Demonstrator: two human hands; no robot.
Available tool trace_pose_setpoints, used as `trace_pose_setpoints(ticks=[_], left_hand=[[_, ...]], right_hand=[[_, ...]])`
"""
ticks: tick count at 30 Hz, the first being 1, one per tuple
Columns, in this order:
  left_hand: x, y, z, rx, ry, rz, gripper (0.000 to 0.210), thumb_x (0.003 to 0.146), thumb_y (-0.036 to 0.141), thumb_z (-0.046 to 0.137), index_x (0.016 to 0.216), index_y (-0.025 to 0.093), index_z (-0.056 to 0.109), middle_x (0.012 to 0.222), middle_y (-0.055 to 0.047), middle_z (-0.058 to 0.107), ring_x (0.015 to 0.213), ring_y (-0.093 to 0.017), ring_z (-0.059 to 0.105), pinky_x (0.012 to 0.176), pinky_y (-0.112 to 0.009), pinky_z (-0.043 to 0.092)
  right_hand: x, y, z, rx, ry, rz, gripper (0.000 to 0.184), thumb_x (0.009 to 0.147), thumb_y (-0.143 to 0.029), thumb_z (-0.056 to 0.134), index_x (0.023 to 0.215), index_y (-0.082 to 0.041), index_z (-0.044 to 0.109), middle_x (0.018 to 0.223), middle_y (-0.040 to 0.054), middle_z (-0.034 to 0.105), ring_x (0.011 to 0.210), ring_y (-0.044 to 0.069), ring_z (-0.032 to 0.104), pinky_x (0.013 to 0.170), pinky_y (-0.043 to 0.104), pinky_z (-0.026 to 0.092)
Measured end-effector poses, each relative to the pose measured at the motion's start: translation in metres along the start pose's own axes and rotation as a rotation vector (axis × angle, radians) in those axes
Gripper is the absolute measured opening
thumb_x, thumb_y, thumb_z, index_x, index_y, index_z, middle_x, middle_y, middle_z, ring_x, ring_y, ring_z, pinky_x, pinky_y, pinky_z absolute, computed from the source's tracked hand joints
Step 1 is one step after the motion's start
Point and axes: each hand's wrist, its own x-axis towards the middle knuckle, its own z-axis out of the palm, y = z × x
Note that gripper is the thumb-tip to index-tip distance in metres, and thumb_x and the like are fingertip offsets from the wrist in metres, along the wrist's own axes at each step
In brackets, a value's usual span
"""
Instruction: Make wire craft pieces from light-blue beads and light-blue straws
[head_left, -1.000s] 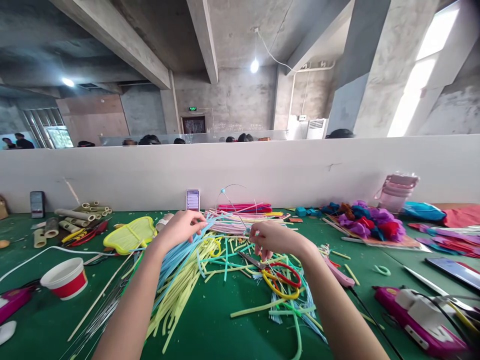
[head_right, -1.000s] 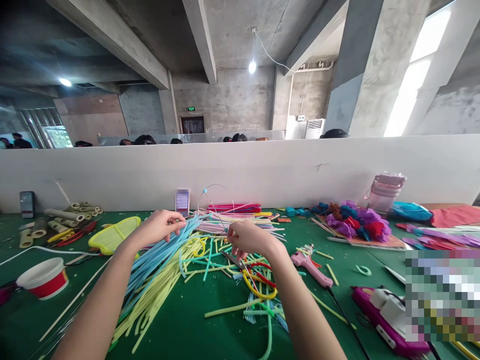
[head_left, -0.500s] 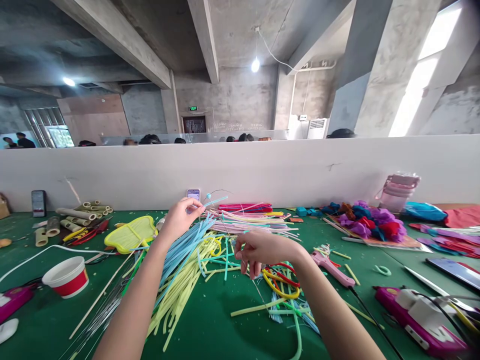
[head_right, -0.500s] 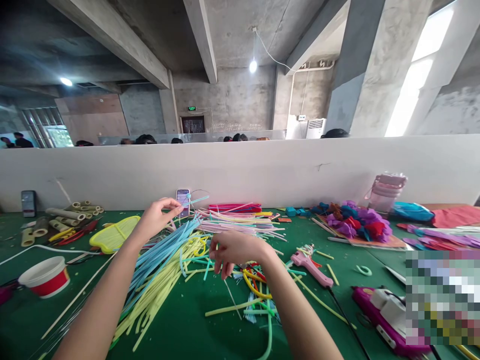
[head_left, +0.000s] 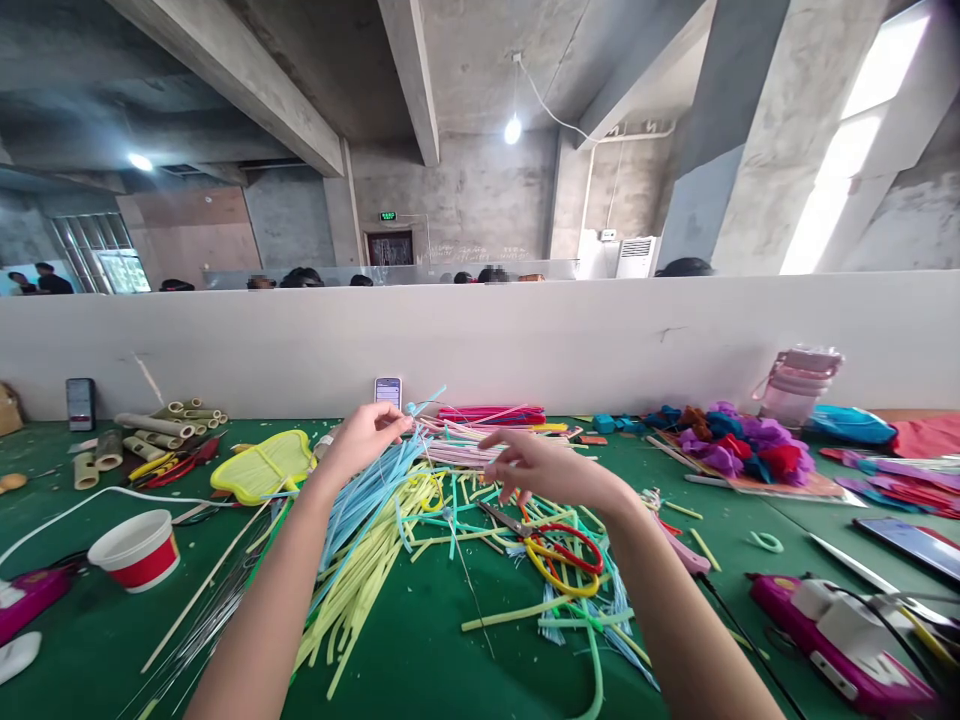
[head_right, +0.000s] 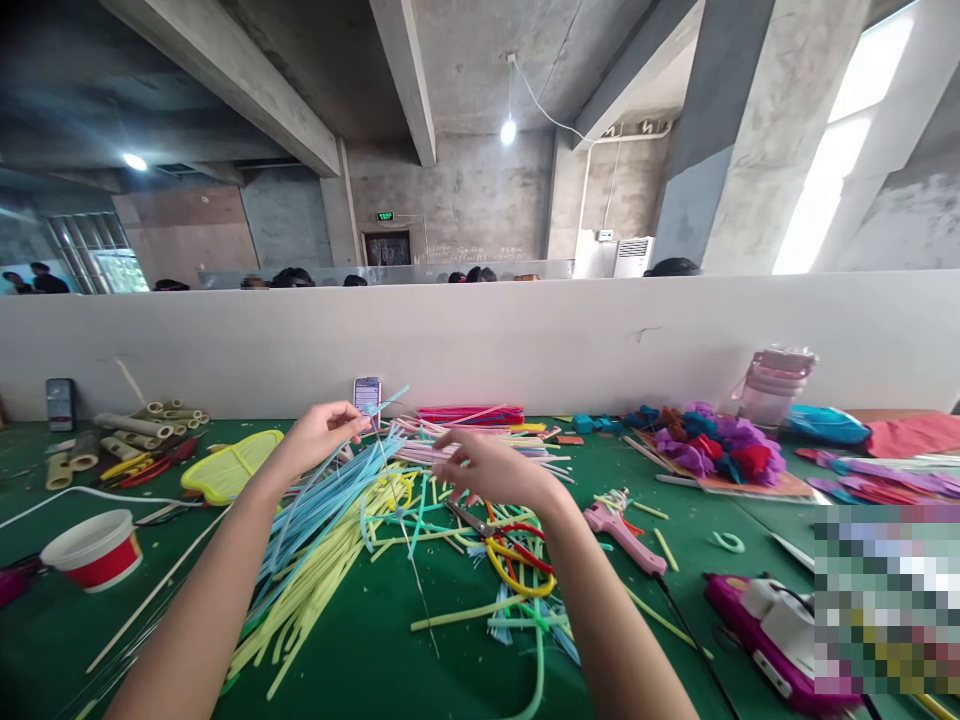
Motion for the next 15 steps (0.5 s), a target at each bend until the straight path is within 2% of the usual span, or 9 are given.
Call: trace_pose_setpoints(ticks=[3, 5, 7, 9, 12, 15], left_hand=[[-0.002, 0.005, 0.003, 0.101, 0.012, -0.006, 0.034, 0.083, 0.053, 0.063, 0.08, 0.019, 0.067, 0.072, -0.002, 0.069, 0.072, -0.023, 0.067, 0.066, -0.031, 0.047], [-0.004, 0.009, 0.006, 0.149, 0.018, -0.006, 0.032, 0.083, 0.051, 0.063, 0.08, 0.02, 0.068, 0.075, -0.003, 0.071, 0.073, -0.024, 0.067, 0.067, -0.032, 0.047], [-0.005, 0.012, 0.008, 0.18, 0.002, 0.027, 0.031, 0.084, 0.05, 0.062, 0.081, 0.02, 0.068, 0.09, -0.005, 0.074, 0.078, -0.024, 0.067, 0.071, -0.032, 0.049], [-0.005, 0.013, 0.009, 0.207, -0.028, 0.079, 0.03, 0.085, 0.049, 0.061, 0.082, 0.02, 0.069, 0.106, -0.006, 0.073, 0.085, -0.024, 0.068, 0.075, -0.032, 0.05], [-0.007, 0.014, 0.011, 0.245, -0.067, 0.122, 0.028, 0.086, 0.048, 0.062, 0.084, 0.021, 0.068, 0.109, -0.007, 0.071, 0.089, -0.024, 0.068, 0.079, -0.033, 0.05], [-0.012, 0.019, 0.012, 0.304, -0.079, 0.136, 0.026, 0.087, 0.046, 0.062, 0.084, 0.021, 0.068, 0.112, -0.007, 0.068, 0.091, -0.025, 0.068, 0.083, -0.034, 0.05]], right_hand=[[0.002, -0.002, 0.002, -0.147, 0.489, -0.179, 0.02, 0.095, -0.028, 0.057, 0.113, -0.021, 0.063, 0.12, 0.0106, 0.068, 0.11, 0.022, 0.065, 0.095, 0.039, 0.053], [0.008, -0.004, 0.011, -0.269, 0.659, -0.297, 0.014, 0.094, -0.026, 0.06, 0.103, -0.024, 0.07, 0.132, 0.0099, 0.061, 0.128, 0.027, 0.052, 0.107, 0.048, 0.044], [0.016, -0.002, 0.024, -0.396, 0.736, -0.353, 0.015, 0.094, -0.026, 0.06, 0.098, -0.026, 0.075, 0.142, 0.0102, 0.053, 0.137, 0.032, 0.04, 0.11, 0.053, 0.04], [0.023, 0.001, 0.035, -0.519, 0.788, -0.375, 0.02, 0.095, -0.026, 0.059, 0.102, -0.028, 0.078, 0.151, 0.0094, 0.043, 0.143, 0.036, 0.029, 0.111, 0.057, 0.037], [0.029, 0.005, 0.044, -0.668, 0.838, -0.363, 0.028, 0.096, -0.024, 0.057, 0.116, -0.033, 0.074, 0.162, 0.0056, 0.026, 0.146, 0.04, 0.021, 0.111, 0.062, 0.036], [0.029, 0.006, 0.045, -0.738, 0.841, -0.368, 0.034, 0.097, -0.022, 0.054, 0.123, -0.038, 0.07, 0.166, 0.0017, 0.018, 0.148, 0.04, 0.018, 0.109, 0.063, 0.036]])
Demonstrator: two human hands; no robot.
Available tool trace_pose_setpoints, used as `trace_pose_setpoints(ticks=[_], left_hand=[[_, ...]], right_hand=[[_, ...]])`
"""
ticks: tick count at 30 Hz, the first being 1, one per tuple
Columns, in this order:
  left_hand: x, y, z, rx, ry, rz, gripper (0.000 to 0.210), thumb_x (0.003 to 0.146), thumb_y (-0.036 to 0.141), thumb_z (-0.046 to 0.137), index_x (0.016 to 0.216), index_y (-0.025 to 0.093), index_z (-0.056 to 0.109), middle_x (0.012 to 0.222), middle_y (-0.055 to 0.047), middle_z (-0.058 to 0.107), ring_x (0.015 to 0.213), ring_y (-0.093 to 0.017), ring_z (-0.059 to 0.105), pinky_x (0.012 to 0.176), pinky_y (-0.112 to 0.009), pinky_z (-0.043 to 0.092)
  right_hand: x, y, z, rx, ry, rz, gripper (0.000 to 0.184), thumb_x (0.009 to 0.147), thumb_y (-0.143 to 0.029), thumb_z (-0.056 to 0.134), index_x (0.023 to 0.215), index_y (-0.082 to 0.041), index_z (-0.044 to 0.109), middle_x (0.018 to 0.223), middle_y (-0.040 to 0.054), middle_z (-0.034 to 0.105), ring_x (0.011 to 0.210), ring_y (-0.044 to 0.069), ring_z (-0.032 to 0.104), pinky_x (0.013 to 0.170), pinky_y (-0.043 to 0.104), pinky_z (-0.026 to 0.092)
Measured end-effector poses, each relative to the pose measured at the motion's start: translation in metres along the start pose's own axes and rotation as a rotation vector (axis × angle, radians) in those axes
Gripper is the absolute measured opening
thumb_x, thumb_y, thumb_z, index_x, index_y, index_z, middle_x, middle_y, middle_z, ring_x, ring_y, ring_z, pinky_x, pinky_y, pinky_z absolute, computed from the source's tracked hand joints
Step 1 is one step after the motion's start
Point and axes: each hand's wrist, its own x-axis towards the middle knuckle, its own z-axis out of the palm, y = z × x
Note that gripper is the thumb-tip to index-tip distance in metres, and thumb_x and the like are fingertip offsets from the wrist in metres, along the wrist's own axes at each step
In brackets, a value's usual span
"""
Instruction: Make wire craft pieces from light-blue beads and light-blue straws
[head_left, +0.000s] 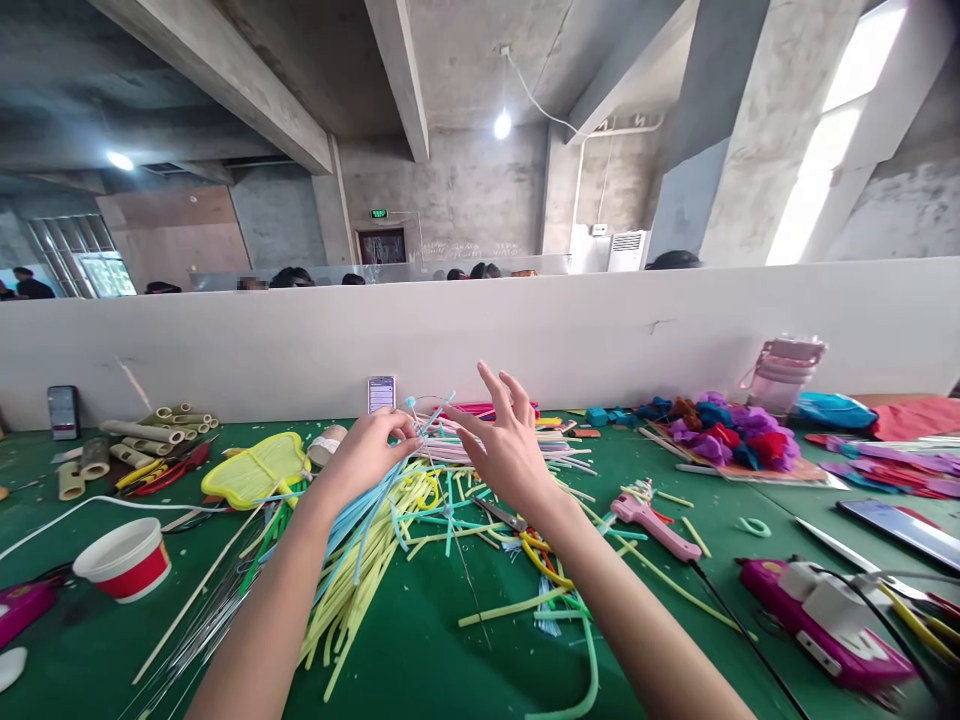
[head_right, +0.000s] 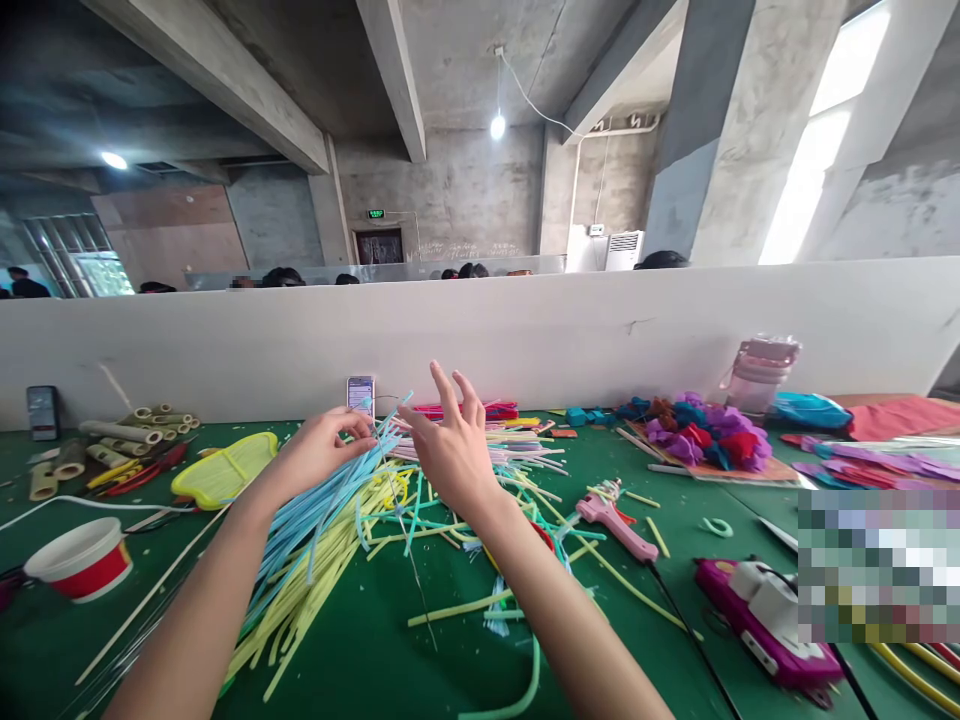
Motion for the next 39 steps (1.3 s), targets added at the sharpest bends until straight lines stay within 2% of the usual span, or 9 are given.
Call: trace_pose_setpoints(ticks=[4, 8, 11, 16, 21, 23, 28, 33, 39], left_hand=[[-0.008, 0.01, -0.003, 0.099, -0.021, 0.018, 0.023, 0.089, 0.044, 0.061, 0.085, 0.023, 0.07, 0.126, -0.007, 0.062, 0.111, -0.029, 0.063, 0.092, -0.036, 0.048], [-0.013, 0.017, -0.005, 0.138, -0.041, 0.031, 0.019, 0.088, 0.041, 0.063, 0.084, 0.024, 0.071, 0.132, -0.007, 0.057, 0.126, -0.032, 0.055, 0.099, -0.038, 0.046], [-0.013, 0.018, -0.007, 0.11, -0.024, 0.033, 0.02, 0.089, 0.041, 0.062, 0.084, 0.023, 0.07, 0.13, -0.007, 0.057, 0.12, -0.031, 0.058, 0.097, -0.04, 0.047], [-0.011, 0.018, -0.008, 0.068, 0.03, 0.028, 0.022, 0.09, 0.041, 0.06, 0.082, 0.022, 0.067, 0.129, -0.009, 0.06, 0.114, -0.03, 0.062, 0.095, -0.042, 0.049], [-0.01, 0.019, -0.009, -0.039, -0.059, 0.055, 0.027, 0.089, 0.047, 0.062, 0.086, 0.022, 0.069, 0.133, -0.008, 0.06, 0.105, -0.028, 0.066, 0.085, -0.037, 0.053], [-0.009, 0.021, -0.009, -0.118, -0.085, 0.078, 0.029, 0.09, 0.049, 0.061, 0.089, 0.021, 0.069, 0.126, -0.008, 0.063, 0.099, -0.025, 0.067, 0.082, -0.035, 0.053], [-0.01, 0.027, -0.01, -0.285, -0.095, 0.095, 0.031, 0.091, 0.05, 0.061, 0.1, 0.021, 0.067, 0.107, -0.005, 0.07, 0.094, -0.022, 0.066, 0.079, -0.032, 0.05], [-0.011, 0.029, -0.009, -0.247, -0.107, 0.041, 0.028, 0.089, 0.049, 0.065, 0.098, 0.023, 0.068, 0.102, -0.003, 0.072, 0.092, -0.022, 0.068, 0.074, -0.032, 0.05], [-0.01, 0.03, -0.007, -0.24, -0.131, 0.037, 0.028, 0.087, 0.05, 0.068, 0.097, 0.024, 0.067, 0.102, -0.002, 0.073, 0.095, -0.023, 0.069, 0.075, -0.032, 0.05]], right_hand=[[0.001, 0.001, 0.0, -0.008, 0.012, -0.039, 0.031, 0.099, -0.024, 0.052, 0.123, -0.036, 0.069, 0.166, 0.0044, 0.02, 0.148, 0.039, 0.019, 0.108, 0.062, 0.038], [0.001, 0.003, 0.003, -0.057, 0.025, -0.029, 0.023, 0.098, -0.025, 0.055, 0.114, -0.026, 0.073, 0.161, 0.0131, 0.029, 0.147, 0.04, 0.022, 0.108, 0.062, 0.038], [0.003, 0.007, 0.001, -0.031, 0.003, -0.044, 0.016, 0.094, -0.024, 0.062, 0.095, -0.021, 0.077, 0.153, 0.0148, 0.042, 0.144, 0.041, 0.028, 0.107, 0.061, 0.04], [0.005, 0.01, -0.01, 0.171, -0.018, -0.098, 0.015, 0.092, -0.03, 0.067, 0.089, -0.023, 0.08, 0.143, 0.0123, 0.054, 0.135, 0.035, 0.041, 0.108, 0.055, 0.044], [0.007, 0.007, -0.021, 0.375, -0.102, 0.013, 0.015, 0.093, -0.031, 0.067, 0.084, -0.02, 0.072, 0.123, 0.012, 0.066, 0.117, 0.029, 0.058, 0.098, 0.048, 0.05], [0.007, 0.007, -0.022, 0.432, -0.129, 0.043, 0.011, 0.092, -0.029, 0.067, 0.087, -0.019, 0.07, 0.116, 0.0113, 0.068, 0.11, 0.027, 0.062, 0.095, 0.045, 0.051], [0.007, 0.006, -0.018, 0.435, -0.154, 0.048, 0.01, 0.091, -0.029, 0.069, 0.086, -0.02, 0.071, 0.112, 0.0092, 0.069, 0.106, 0.025, 0.063, 0.091, 0.041, 0.051], [0.005, 0.001, -0.017, 0.344, -0.114, 0.006, 0.008, 0.089, -0.027, 0.072, 0.085, -0.021, 0.074, 0.119, 0.0101, 0.067, 0.11, 0.028, 0.06, 0.092, 0.044, 0.051], [0.005, 0.001, -0.017, 0.328, 0.025, -0.035, 0.009, 0.09, -0.027, 0.071, 0.084, -0.02, 0.074, 0.112, 0.01, 0.07, 0.104, 0.028, 0.061, 0.091, 0.044, 0.052]])
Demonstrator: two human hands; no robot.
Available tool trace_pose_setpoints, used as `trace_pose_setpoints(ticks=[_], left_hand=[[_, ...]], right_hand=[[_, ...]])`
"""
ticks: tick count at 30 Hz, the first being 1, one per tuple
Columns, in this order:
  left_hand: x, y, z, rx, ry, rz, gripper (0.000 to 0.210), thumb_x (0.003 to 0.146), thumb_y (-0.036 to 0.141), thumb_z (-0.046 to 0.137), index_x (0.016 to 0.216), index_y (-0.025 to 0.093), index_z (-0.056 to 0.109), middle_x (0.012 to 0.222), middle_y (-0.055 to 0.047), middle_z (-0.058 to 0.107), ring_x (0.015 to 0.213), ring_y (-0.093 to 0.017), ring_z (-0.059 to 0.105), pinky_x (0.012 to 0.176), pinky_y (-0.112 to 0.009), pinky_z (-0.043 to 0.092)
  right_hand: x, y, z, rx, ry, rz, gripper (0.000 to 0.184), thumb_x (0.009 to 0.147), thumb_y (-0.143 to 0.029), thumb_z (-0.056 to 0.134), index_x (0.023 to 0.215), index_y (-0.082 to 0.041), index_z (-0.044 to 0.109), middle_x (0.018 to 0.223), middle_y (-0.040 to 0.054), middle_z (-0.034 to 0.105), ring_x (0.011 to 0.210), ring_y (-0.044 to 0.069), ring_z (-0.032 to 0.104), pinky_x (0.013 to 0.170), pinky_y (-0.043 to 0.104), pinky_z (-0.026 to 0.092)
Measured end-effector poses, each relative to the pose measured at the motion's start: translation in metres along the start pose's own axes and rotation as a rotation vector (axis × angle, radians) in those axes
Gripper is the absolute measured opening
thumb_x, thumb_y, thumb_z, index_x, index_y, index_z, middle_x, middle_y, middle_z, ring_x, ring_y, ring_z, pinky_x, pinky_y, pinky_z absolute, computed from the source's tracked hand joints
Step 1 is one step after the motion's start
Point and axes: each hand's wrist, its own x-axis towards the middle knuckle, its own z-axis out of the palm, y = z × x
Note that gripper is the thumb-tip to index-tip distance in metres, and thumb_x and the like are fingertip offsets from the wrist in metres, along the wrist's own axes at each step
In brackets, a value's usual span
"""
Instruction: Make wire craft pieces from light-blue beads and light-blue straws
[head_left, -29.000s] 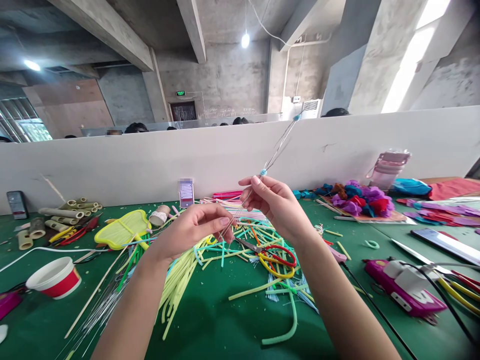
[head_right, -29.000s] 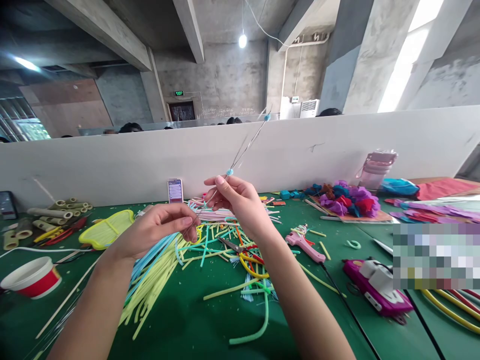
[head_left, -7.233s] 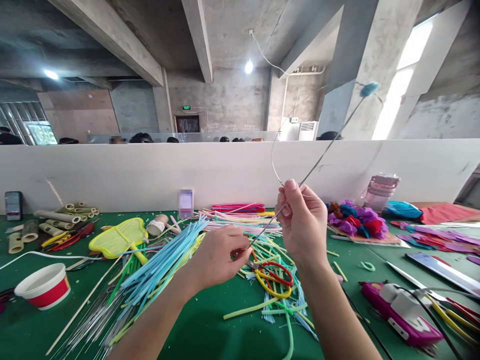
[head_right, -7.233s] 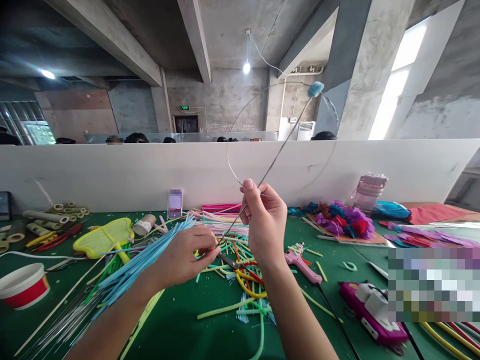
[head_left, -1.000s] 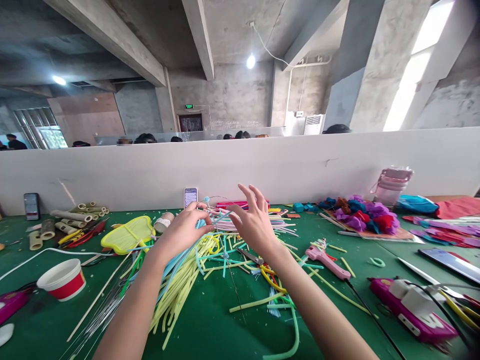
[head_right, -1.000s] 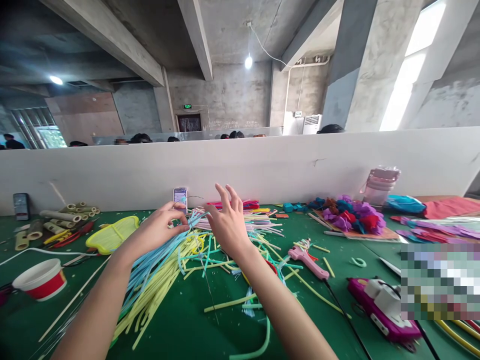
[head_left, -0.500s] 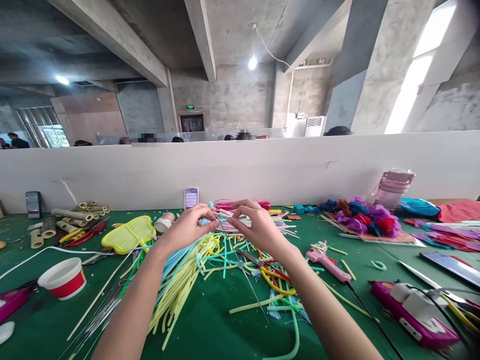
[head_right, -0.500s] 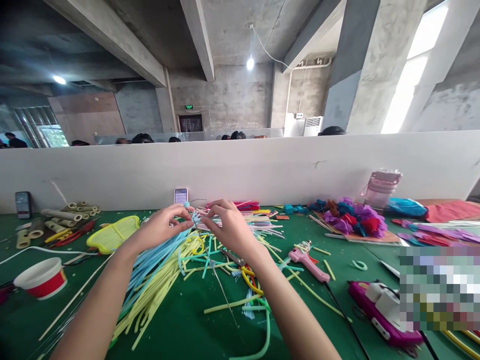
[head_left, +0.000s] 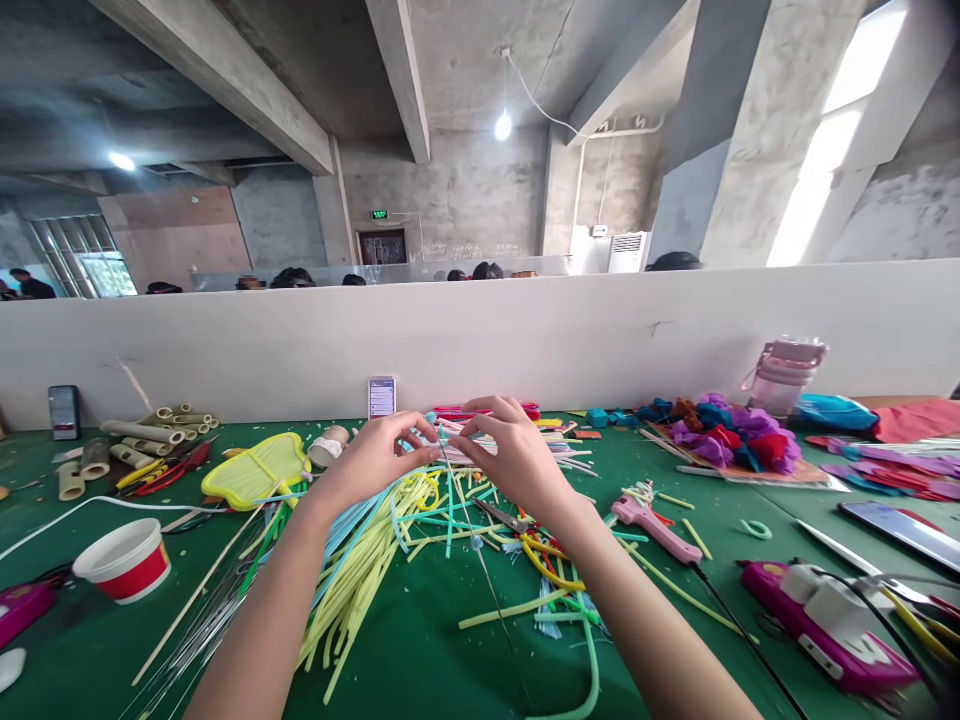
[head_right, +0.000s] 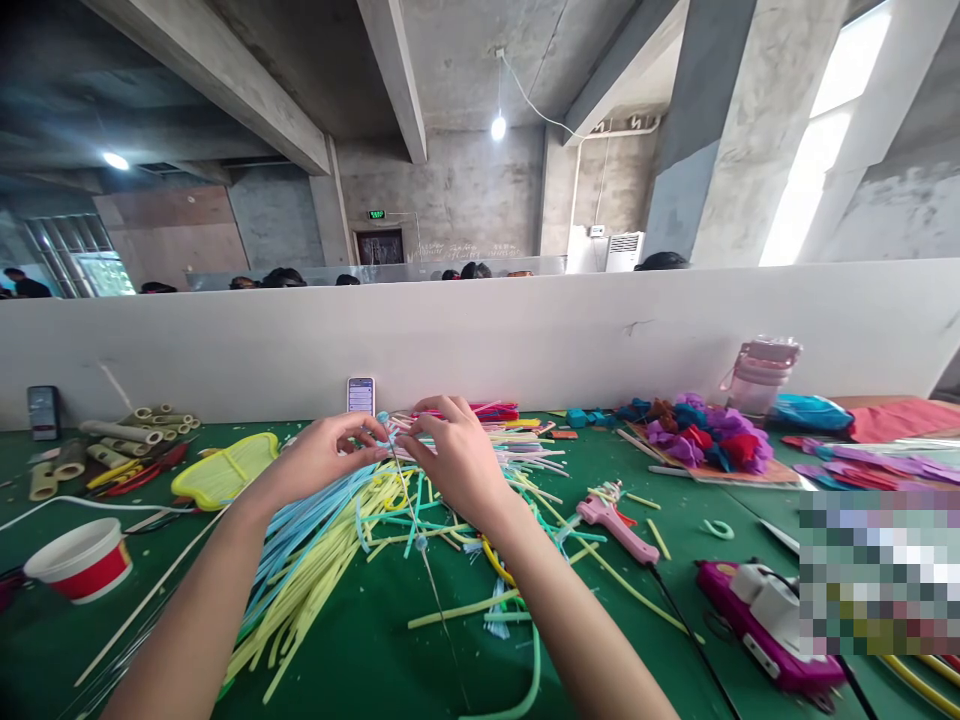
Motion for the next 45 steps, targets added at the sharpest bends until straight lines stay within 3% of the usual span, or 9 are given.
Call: trace_pose_setpoints(ticks=[7, 12, 15, 20, 26, 31, 34, 37, 45], left_hand=[[-0.003, 0.005, 0.002, 0.137, 0.047, 0.053, 0.014, 0.089, 0.037, 0.067, 0.095, 0.024, 0.067, 0.108, -0.002, 0.071, 0.092, -0.02, 0.07, 0.074, -0.03, 0.052], [-0.007, 0.01, 0.004, 0.345, 0.22, 0.156, 0.01, 0.094, 0.028, 0.056, 0.09, 0.024, 0.063, 0.135, -0.004, 0.058, 0.108, -0.024, 0.066, 0.087, -0.038, 0.052], [-0.008, 0.013, 0.007, 0.445, 0.269, 0.202, 0.006, 0.093, 0.023, 0.054, 0.09, 0.023, 0.059, 0.14, -0.005, 0.054, 0.111, -0.026, 0.066, 0.089, -0.039, 0.052], [-0.006, 0.014, 0.01, 0.539, 0.312, 0.256, 0.008, 0.089, 0.015, 0.053, 0.091, 0.023, 0.055, 0.133, -0.005, 0.06, 0.101, -0.025, 0.068, 0.079, -0.037, 0.053], [-0.012, 0.02, 0.003, 0.492, 0.478, 0.449, 0.014, 0.094, 0.013, 0.049, 0.104, 0.023, 0.053, 0.122, -0.008, 0.063, 0.113, -0.024, 0.064, 0.091, -0.037, 0.051], [-0.022, 0.03, -0.004, 0.721, 0.644, 0.53, 0.012, 0.098, 0.017, 0.053, 0.108, 0.023, 0.055, 0.119, -0.011, 0.067, 0.109, -0.027, 0.063, 0.093, -0.042, 0.046], [-0.025, 0.032, -0.006, 0.802, 0.703, 0.5, 0.008, 0.098, 0.02, 0.055, 0.106, 0.022, 0.057, 0.103, -0.009, 0.071, 0.096, -0.027, 0.066, 0.093, -0.044, 0.044], [-0.025, 0.03, -0.007, 0.794, 0.683, 0.473, 0.009, 0.099, 0.024, 0.054, 0.107, 0.022, 0.06, 0.095, -0.007, 0.071, 0.091, -0.026, 0.065, 0.093, -0.044, 0.042], [-0.02, 0.024, -0.009, 0.644, 0.474, 0.461, 0.02, 0.103, 0.026, 0.048, 0.107, 0.023, 0.067, 0.096, -0.006, 0.066, 0.095, -0.023, 0.06, 0.088, -0.038, 0.045]], right_hand=[[0.004, 0.002, -0.009, 0.153, 0.106, 0.058, 0.007, 0.088, -0.028, 0.073, 0.086, -0.022, 0.073, 0.098, 0.0056, 0.075, 0.095, 0.022, 0.068, 0.086, 0.036, 0.052], [0.006, 0.001, -0.017, 0.179, 0.082, 0.126, 0.009, 0.089, -0.03, 0.072, 0.085, -0.022, 0.074, 0.091, 0.0029, 0.076, 0.086, 0.019, 0.07, 0.079, 0.03, 0.05], [0.006, 0.001, -0.019, 0.135, 0.048, 0.202, 0.014, 0.089, -0.033, 0.071, 0.082, -0.022, 0.074, 0.08, 0.0015, 0.076, 0.075, 0.018, 0.069, 0.07, 0.028, 0.047], [0.008, 0.0, -0.024, 0.154, 0.027, 0.317, 0.02, 0.088, -0.038, 0.069, 0.079, -0.021, 0.075, 0.079, 0.0029, 0.078, 0.071, 0.018, 0.069, 0.067, 0.028, 0.047], [0.009, -0.014, -0.04, 0.39, -0.035, 0.471, 0.038, 0.086, -0.053, 0.067, 0.082, -0.017, 0.075, 0.064, 0.0045, 0.073, 0.057, 0.017, 0.066, 0.054, 0.027, 0.046], [0.008, -0.025, -0.051, 0.376, -0.05, 0.519, 0.036, 0.086, -0.053, 0.067, 0.079, -0.018, 0.072, 0.053, 0.0019, 0.068, 0.049, 0.015, 0.064, 0.051, 0.025, 0.045], [0.007, -0.029, -0.055, 0.325, -0.098, 0.501, 0.035, 0.088, -0.05, 0.066, 0.074, -0.019, 0.07, 0.053, 0.0015, 0.069, 0.048, 0.014, 0.064, 0.051, 0.024, 0.044], [0.005, -0.031, -0.056, 0.291, -0.132, 0.459, 0.035, 0.09, -0.047, 0.064, 0.07, -0.019, 0.066, 0.054, 0.0008, 0.069, 0.049, 0.014, 0.066, 0.05, 0.024, 0.043], [0.001, -0.029, -0.061, 0.164, -0.253, 0.369, 0.035, 0.095, -0.046, 0.058, 0.072, -0.02, 0.064, 0.059, 0.0003, 0.07, 0.054, 0.016, 0.066, 0.053, 0.026, 0.04]])
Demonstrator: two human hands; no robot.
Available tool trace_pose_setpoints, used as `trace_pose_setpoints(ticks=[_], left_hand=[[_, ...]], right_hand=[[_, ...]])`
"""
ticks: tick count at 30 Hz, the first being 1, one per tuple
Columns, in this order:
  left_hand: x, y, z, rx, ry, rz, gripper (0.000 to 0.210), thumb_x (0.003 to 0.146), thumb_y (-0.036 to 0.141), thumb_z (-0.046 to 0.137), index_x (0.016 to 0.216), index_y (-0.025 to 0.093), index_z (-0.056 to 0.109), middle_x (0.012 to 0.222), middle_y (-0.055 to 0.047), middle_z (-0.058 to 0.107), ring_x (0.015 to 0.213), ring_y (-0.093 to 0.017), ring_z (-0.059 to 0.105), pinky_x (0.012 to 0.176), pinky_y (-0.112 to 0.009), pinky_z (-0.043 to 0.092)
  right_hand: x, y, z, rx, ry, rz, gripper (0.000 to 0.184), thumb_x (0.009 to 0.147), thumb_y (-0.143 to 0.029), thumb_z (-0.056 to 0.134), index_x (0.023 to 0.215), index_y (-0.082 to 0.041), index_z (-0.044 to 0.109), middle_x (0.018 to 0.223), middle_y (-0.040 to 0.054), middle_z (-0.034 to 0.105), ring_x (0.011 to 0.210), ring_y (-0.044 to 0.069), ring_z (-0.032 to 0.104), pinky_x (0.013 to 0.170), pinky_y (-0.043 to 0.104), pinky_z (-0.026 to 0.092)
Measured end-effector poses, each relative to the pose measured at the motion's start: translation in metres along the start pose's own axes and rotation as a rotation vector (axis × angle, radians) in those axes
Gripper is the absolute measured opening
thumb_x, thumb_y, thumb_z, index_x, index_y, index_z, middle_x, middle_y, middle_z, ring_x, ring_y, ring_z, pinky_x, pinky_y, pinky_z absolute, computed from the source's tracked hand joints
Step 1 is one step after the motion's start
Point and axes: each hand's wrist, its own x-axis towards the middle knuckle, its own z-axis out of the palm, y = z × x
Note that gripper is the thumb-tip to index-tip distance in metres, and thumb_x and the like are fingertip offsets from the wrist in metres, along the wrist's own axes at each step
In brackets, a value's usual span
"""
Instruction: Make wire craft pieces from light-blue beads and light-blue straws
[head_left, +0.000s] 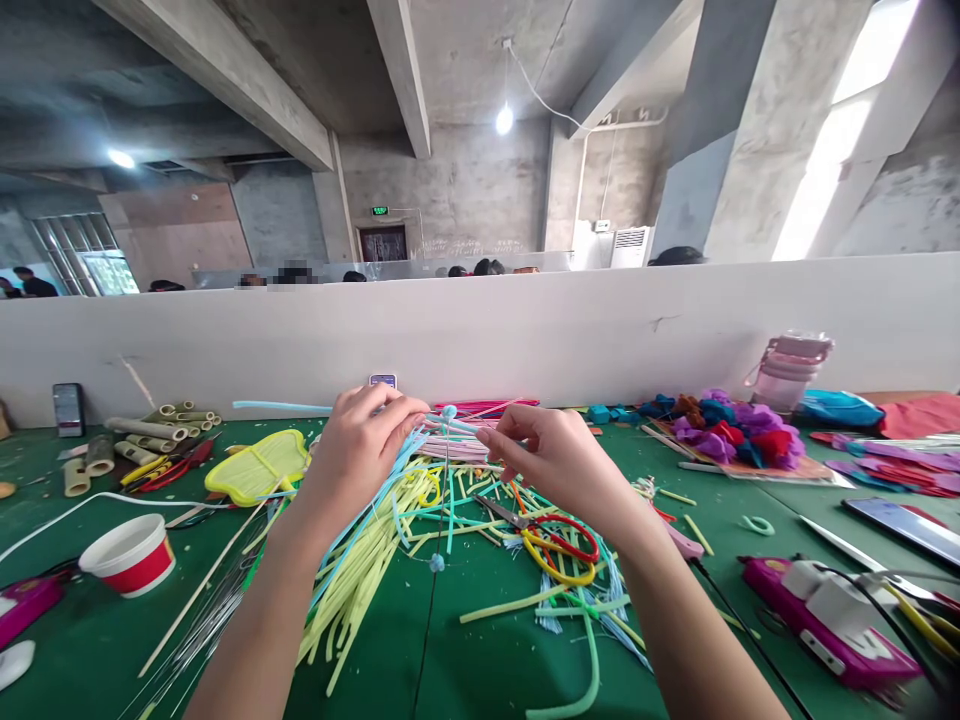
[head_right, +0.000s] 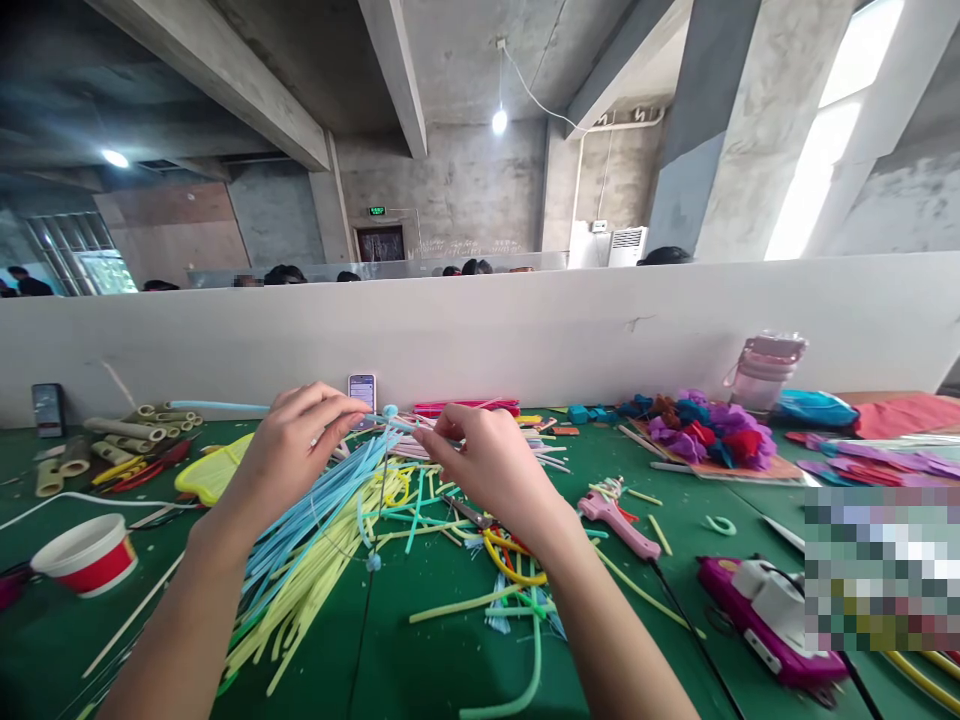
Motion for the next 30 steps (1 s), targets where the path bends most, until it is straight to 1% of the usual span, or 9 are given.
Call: trace_pose_setpoints(ticks=[5, 12, 14, 17, 19, 21, 24, 28, 30], left_hand=[[0.0, 0.001, 0.0, -0.023, -0.011, -0.042, 0.021, 0.103, 0.027, 0.046, 0.104, 0.022, 0.067, 0.095, -0.006, 0.065, 0.096, -0.024, 0.059, 0.088, -0.039, 0.044], [0.001, 0.005, -0.004, -0.145, -0.074, -0.135, 0.017, 0.102, 0.029, 0.046, 0.097, 0.023, 0.061, 0.093, -0.003, 0.067, 0.091, -0.023, 0.06, 0.085, -0.037, 0.044], [0.001, 0.003, -0.002, -0.259, -0.11, -0.221, 0.017, 0.102, 0.032, 0.046, 0.096, 0.023, 0.059, 0.093, -0.003, 0.067, 0.09, -0.022, 0.061, 0.083, -0.036, 0.045], [0.001, -0.006, 0.004, -0.602, -0.145, -0.372, 0.019, 0.1, 0.04, 0.049, 0.102, 0.023, 0.058, 0.1, -0.004, 0.066, 0.094, -0.021, 0.063, 0.082, -0.033, 0.048], [0.0, -0.015, 0.012, -0.865, -0.063, -0.431, 0.022, 0.097, 0.045, 0.055, 0.101, 0.024, 0.056, 0.101, -0.005, 0.065, 0.1, -0.022, 0.063, 0.087, -0.034, 0.049], [0.001, -0.02, 0.021, -1.095, 0.064, -0.439, 0.027, 0.09, 0.05, 0.062, 0.094, 0.025, 0.052, 0.092, -0.003, 0.062, 0.108, -0.024, 0.062, 0.094, -0.038, 0.049], [0.001, -0.018, 0.036, -1.348, 0.11, -0.478, 0.04, 0.081, 0.058, 0.067, 0.084, 0.026, 0.044, 0.08, 0.001, 0.052, 0.112, -0.025, 0.061, 0.094, -0.043, 0.05], [-0.002, 0.003, 0.059, -1.549, 0.007, -0.601, 0.043, 0.08, 0.06, 0.068, 0.084, 0.026, 0.041, 0.079, 0.002, 0.046, 0.105, -0.025, 0.061, 0.094, -0.046, 0.051], [-0.004, 0.015, 0.068, -1.661, -0.035, -0.632, 0.04, 0.079, 0.055, 0.07, 0.087, 0.026, 0.044, 0.079, 0.001, 0.047, 0.102, -0.025, 0.062, 0.094, -0.046, 0.053]], right_hand=[[-0.002, 0.0, -0.003, -0.114, 0.071, -0.083, 0.028, 0.091, -0.043, 0.065, 0.072, -0.022, 0.064, 0.069, 0.0002, 0.072, 0.061, 0.016, 0.063, 0.055, 0.027, 0.039], [-0.006, -0.003, -0.007, -0.072, 0.125, -0.101, 0.029, 0.09, -0.046, 0.066, 0.074, -0.022, 0.064, 0.072, 0.0015, 0.071, 0.06, 0.015, 0.062, 0.058, 0.028, 0.045], [-0.009, -0.006, -0.01, 0.088, 0.025, -0.101, 0.028, 0.087, -0.048, 0.07, 0.079, -0.022, 0.065, 0.079, 0.002, 0.073, 0.066, 0.016, 0.065, 0.061, 0.028, 0.049], [-0.013, -0.01, -0.014, 0.522, -0.199, -0.161, 0.037, 0.083, -0.055, 0.072, 0.099, -0.022, 0.064, 0.096, 0.006, 0.075, 0.083, 0.019, 0.071, 0.069, 0.03, 0.056], [-0.013, -0.013, -0.013, 0.756, -0.255, -0.201, 0.043, 0.086, -0.059, 0.067, 0.107, -0.022, 0.06, 0.104, 0.0087, 0.075, 0.088, 0.021, 0.073, 0.071, 0.032, 0.059], [-0.011, -0.014, -0.008, 0.822, -0.205, -0.196, 0.039, 0.09, -0.057, 0.063, 0.107, -0.022, 0.059, 0.104, 0.0087, 0.074, 0.087, 0.02, 0.073, 0.07, 0.031, 0.059], [-0.005, -0.013, 0.002, 0.691, -0.056, -0.165, 0.028, 0.093, -0.047, 0.063, 0.103, -0.021, 0.063, 0.099, 0.0069, 0.074, 0.089, 0.018, 0.072, 0.074, 0.03, 0.059], [0.003, -0.008, 0.018, 0.36, 0.13, -0.262, 0.019, 0.094, -0.035, 0.065, 0.108, -0.022, 0.066, 0.112, 0.0069, 0.071, 0.107, 0.021, 0.067, 0.092, 0.037, 0.055], [0.006, -0.005, 0.024, 0.197, 0.182, -0.341, 0.023, 0.092, -0.031, 0.068, 0.114, -0.025, 0.067, 0.124, 0.0067, 0.067, 0.12, 0.024, 0.06, 0.102, 0.042, 0.049]])
